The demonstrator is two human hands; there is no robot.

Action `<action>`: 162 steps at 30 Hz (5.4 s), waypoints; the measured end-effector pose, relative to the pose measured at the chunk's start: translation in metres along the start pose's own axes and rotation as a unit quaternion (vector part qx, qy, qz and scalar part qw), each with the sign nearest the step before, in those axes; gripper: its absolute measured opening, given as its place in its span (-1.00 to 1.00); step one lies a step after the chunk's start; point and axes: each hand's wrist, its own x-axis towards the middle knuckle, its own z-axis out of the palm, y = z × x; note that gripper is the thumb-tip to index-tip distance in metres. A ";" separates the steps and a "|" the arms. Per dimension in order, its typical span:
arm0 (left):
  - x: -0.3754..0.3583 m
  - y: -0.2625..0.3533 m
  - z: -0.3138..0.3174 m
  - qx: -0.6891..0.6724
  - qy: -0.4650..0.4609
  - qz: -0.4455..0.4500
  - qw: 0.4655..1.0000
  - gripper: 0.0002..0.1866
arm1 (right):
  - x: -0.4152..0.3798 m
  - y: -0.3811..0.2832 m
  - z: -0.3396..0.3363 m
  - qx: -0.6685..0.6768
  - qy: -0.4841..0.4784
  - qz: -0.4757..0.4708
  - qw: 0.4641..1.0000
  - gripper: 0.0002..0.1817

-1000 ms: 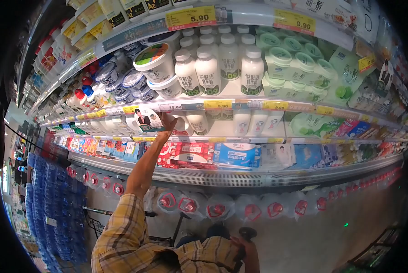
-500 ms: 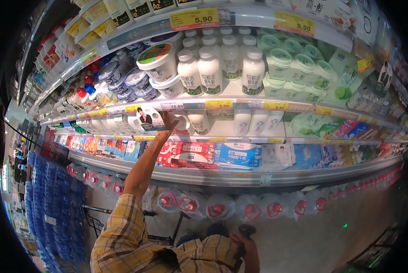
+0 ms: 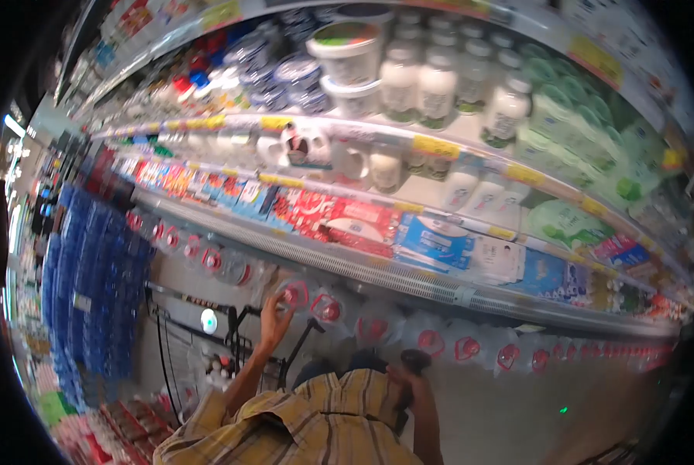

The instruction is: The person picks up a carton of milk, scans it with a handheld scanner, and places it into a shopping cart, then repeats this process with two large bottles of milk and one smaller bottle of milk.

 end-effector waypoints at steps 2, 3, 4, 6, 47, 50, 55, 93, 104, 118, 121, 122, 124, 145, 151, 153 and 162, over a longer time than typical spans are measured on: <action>-0.068 -0.016 -0.035 -0.015 0.047 -0.037 0.998 -0.59 | 0.005 -0.003 0.011 -0.048 -0.006 0.014 0.999 -0.70; -0.102 -0.025 -0.050 0.000 0.090 -0.071 0.993 -0.59 | 0.017 0.002 0.003 -0.066 -0.036 0.013 0.997 -0.71; -0.133 -0.031 -0.063 0.017 0.137 -0.106 0.985 -0.60 | 0.021 0.000 0.003 -0.090 -0.042 0.033 0.994 -0.71; -0.185 -0.038 -0.084 0.022 0.204 -0.196 0.959 -0.60 | 0.033 -0.004 0.017 -0.202 -0.058 0.031 0.977 -0.73; -0.395 -0.153 -0.118 0.191 0.135 -0.302 0.924 -0.56 | -0.100 0.135 -0.083 -0.315 0.002 0.097 0.944 -0.67; -0.402 -0.143 -0.112 0.199 0.132 -0.289 0.927 -0.57 | -0.105 0.133 -0.088 -0.309 -0.015 0.095 0.946 -0.68; -0.418 -0.134 -0.103 0.199 0.107 -0.281 0.933 -0.59 | -0.110 0.137 -0.113 -0.290 0.016 0.088 0.953 -0.68; -0.546 -0.002 0.068 0.303 0.158 -0.278 0.898 -0.60 | -0.109 -0.001 -0.245 -0.272 -0.078 0.085 0.955 -0.80; -0.563 0.035 0.111 0.236 0.143 -0.300 0.913 -0.61 | -0.085 0.004 -0.237 -0.302 -0.126 0.130 0.936 -0.63; -0.567 0.065 0.129 0.196 0.068 -0.322 0.924 -0.66 | -0.097 0.001 -0.224 -0.290 -0.119 0.126 0.941 -0.82; -0.564 0.065 0.133 0.193 0.075 -0.316 0.926 -0.65 | -0.097 0.001 -0.229 -0.288 -0.118 0.127 0.942 -0.80; -0.564 0.066 0.135 0.194 0.074 -0.315 0.926 -0.65 | -0.098 0.002 -0.231 -0.284 -0.114 0.123 0.944 -0.78; -0.558 0.069 0.135 0.194 0.115 -0.294 0.929 -0.65 | -0.100 0.002 -0.234 -0.277 -0.110 0.117 0.947 -0.77; -0.506 0.067 0.131 0.224 0.073 -0.259 0.937 -0.59 | -0.121 0.007 -0.280 -0.208 -0.087 0.056 0.973 -0.74; -0.494 0.068 0.132 0.229 0.078 -0.251 0.937 -0.59 | -0.123 0.013 -0.287 -0.195 -0.094 0.050 0.975 -0.76; -0.488 0.065 0.134 0.236 0.075 -0.253 0.935 -0.59 | -0.119 0.011 -0.290 -0.180 -0.096 0.049 0.978 -0.76; -0.477 0.063 0.134 0.224 0.087 -0.230 0.943 -0.64 | -0.116 0.006 -0.290 -0.165 -0.097 0.042 0.981 -0.78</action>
